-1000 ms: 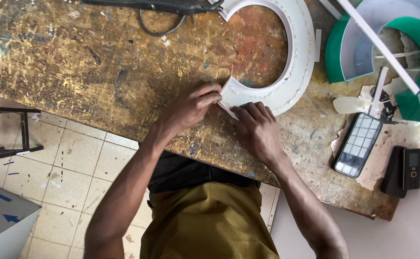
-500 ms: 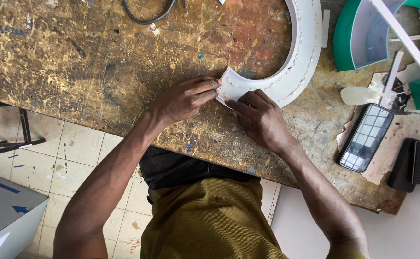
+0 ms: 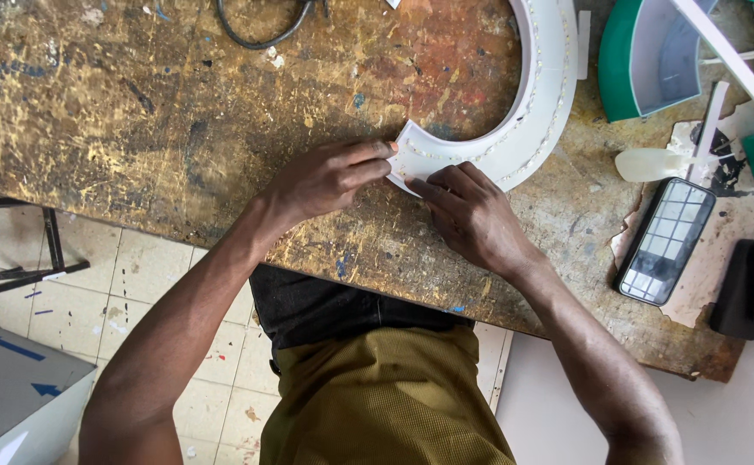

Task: The person applies glue to a curved white plastic frame and attaches a flexible LED strip along its inner edge. They use a hot glue gun to secure the strip in place, pressing it down with their fingers to ensure adhesion.

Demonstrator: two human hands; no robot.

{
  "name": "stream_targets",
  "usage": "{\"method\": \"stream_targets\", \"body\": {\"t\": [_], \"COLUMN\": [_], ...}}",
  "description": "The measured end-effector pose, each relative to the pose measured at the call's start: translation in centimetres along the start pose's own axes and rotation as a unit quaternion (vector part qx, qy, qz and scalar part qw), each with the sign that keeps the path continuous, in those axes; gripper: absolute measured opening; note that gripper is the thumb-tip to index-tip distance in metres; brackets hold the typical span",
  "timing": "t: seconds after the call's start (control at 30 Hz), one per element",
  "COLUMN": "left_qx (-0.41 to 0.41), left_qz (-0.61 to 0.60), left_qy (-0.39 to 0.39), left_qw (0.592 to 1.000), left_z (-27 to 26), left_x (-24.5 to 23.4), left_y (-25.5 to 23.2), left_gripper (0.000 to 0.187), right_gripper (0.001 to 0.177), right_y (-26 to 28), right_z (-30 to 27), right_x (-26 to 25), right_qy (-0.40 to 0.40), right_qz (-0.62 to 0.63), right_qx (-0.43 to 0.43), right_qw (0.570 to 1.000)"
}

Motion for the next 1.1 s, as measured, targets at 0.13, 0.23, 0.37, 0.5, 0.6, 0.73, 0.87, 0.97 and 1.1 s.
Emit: {"method": "stream_targets", "body": {"t": [0.13,0.23,0.37,0.5,0.6,0.73,0.87,0.97,1.1], "left_qx": [-0.022,-0.028,-0.040,-0.048,-0.043,-0.033,-0.037,-0.031,-0.034], "left_qz": [-0.020,-0.031,-0.081,-0.141,-0.130,-0.075,-0.095,-0.083,-0.075], "left_qy": [-0.004,-0.035,-0.044,-0.066,-0.049,-0.006,0.012,0.010,0.009], "left_qw": [1.000,0.999,0.995,0.987,0.989,0.997,0.995,0.996,0.997], "left_z": [-0.9,-0.4,0.9,1.4,1.7,2.3,2.4,2.6,2.3], "left_x": [1.8,2.2,1.6,2.3,2.0,1.4,1.4,1.4,1.6], "left_y": [0.0,-1.5,-4.2,-4.7,-5.0,-5.4,-5.5,-5.5,-5.4], "left_gripper": [0.025,0.025,0.024,0.018,0.021,0.023,0.031,0.030,0.031], "right_gripper": [0.034,0.037,0.034,0.026,0.020,0.016,0.017,0.014,0.015], "right_y": [0.2,-0.2,-1.4,-2.7,-1.9,-1.6,-1.5,-1.2,-0.9], "right_z": [0.2,-0.7,-3.4,-5.8,-5.2,-4.7,-5.2,-4.7,-4.5], "right_x": [-0.6,-1.2,-1.7,-1.1,-1.0,-1.2,-0.8,-1.3,-1.4], "right_qy": [-0.001,0.016,0.021,0.004,-0.046,-0.051,-0.062,-0.060,-0.047], "right_qz": [0.007,0.003,0.004,0.005,-0.023,-0.044,-0.028,-0.021,-0.015], "right_qx": [0.003,0.024,0.044,0.060,0.063,0.062,0.059,0.060,0.066], "right_qw": [1.000,1.000,0.999,0.998,0.997,0.996,0.996,0.996,0.997]}}
Point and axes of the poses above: each hand's wrist, its own z-axis towards the middle knuckle, its own x-axis out of the palm, y = z × x, the point moved 4 cm from there along z, towards the middle knuckle
